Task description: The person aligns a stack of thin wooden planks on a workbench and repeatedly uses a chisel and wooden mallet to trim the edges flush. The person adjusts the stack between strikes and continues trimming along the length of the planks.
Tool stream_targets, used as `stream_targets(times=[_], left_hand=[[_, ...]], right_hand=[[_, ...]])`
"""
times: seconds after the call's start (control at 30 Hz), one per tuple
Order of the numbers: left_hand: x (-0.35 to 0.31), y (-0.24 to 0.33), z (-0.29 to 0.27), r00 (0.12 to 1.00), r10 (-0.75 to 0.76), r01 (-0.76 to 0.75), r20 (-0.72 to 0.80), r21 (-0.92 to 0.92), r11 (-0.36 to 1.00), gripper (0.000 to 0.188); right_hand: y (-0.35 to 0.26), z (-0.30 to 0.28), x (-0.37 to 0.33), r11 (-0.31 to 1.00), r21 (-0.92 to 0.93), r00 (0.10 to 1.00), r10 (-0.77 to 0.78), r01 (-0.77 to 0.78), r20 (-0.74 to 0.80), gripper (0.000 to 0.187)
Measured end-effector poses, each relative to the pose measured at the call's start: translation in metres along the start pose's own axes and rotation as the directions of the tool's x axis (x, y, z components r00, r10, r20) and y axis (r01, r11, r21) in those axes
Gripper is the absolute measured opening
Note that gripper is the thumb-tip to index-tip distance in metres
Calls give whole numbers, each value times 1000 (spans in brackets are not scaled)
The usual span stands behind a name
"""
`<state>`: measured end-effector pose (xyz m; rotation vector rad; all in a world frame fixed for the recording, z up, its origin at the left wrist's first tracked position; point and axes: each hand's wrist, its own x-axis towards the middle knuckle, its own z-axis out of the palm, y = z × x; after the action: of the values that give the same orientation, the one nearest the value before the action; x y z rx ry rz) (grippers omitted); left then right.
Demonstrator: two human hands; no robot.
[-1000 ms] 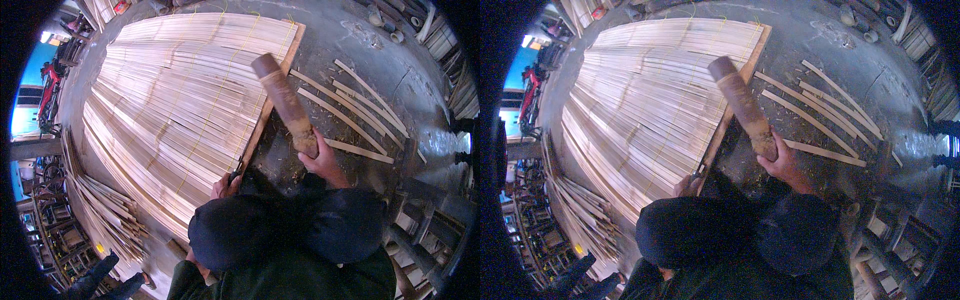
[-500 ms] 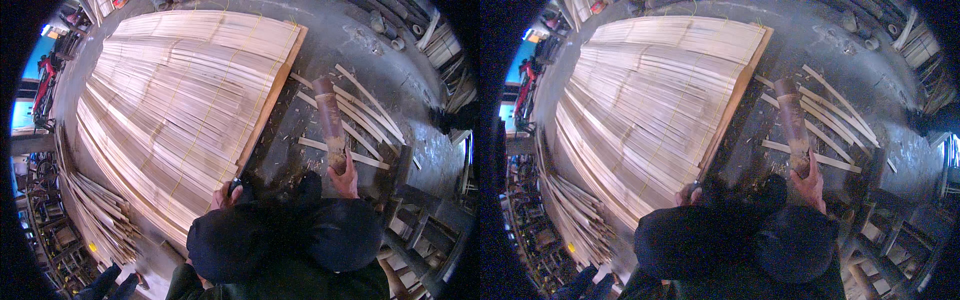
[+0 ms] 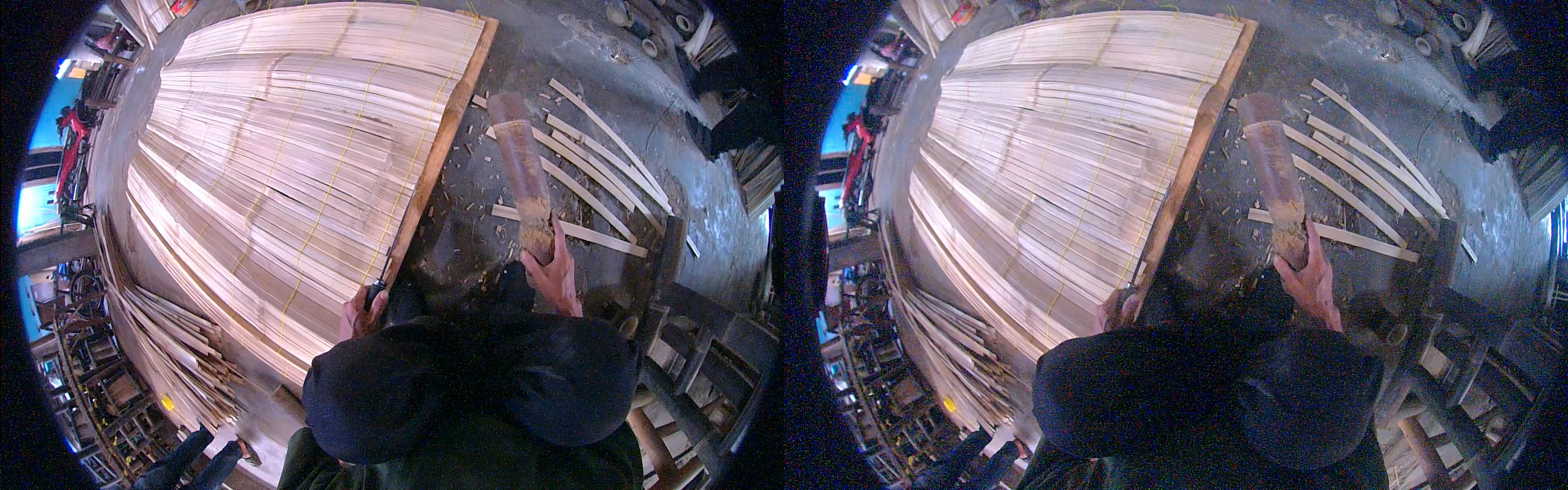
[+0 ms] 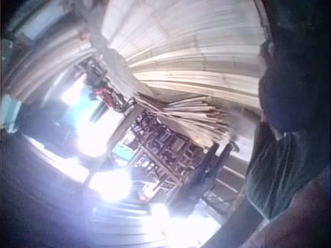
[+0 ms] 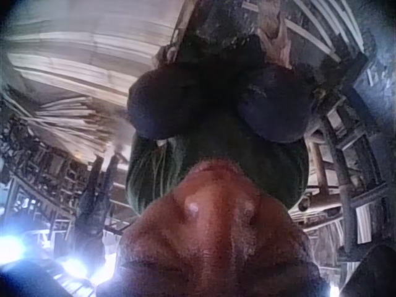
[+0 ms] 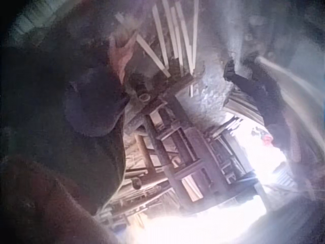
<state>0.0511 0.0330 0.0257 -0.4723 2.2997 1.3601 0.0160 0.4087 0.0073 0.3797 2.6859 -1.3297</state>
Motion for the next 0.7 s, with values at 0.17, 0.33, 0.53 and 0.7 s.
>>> stream_targets(times=[0.17,0.33,0.53,0.7], left_hand=[[6,2,6,999,38,-35,-24,115,993,39],[2,-3,0,1000,-20,21,-5,191,981,42],[3,-17,9,978,198,-173,-60,289,942,44],[7,-17,1,999,14,-18,33,147,989,41]], right_hand=[[-1,-4,-2,999,-2,999,35,-35,-1,89],[-22,-11,1,999,-16,999,-45,45,-2,91],[-66,-18,11,972,110,978,-206,209,-41,92],[-23,18,12,944,-46,936,-318,328,150,86]])
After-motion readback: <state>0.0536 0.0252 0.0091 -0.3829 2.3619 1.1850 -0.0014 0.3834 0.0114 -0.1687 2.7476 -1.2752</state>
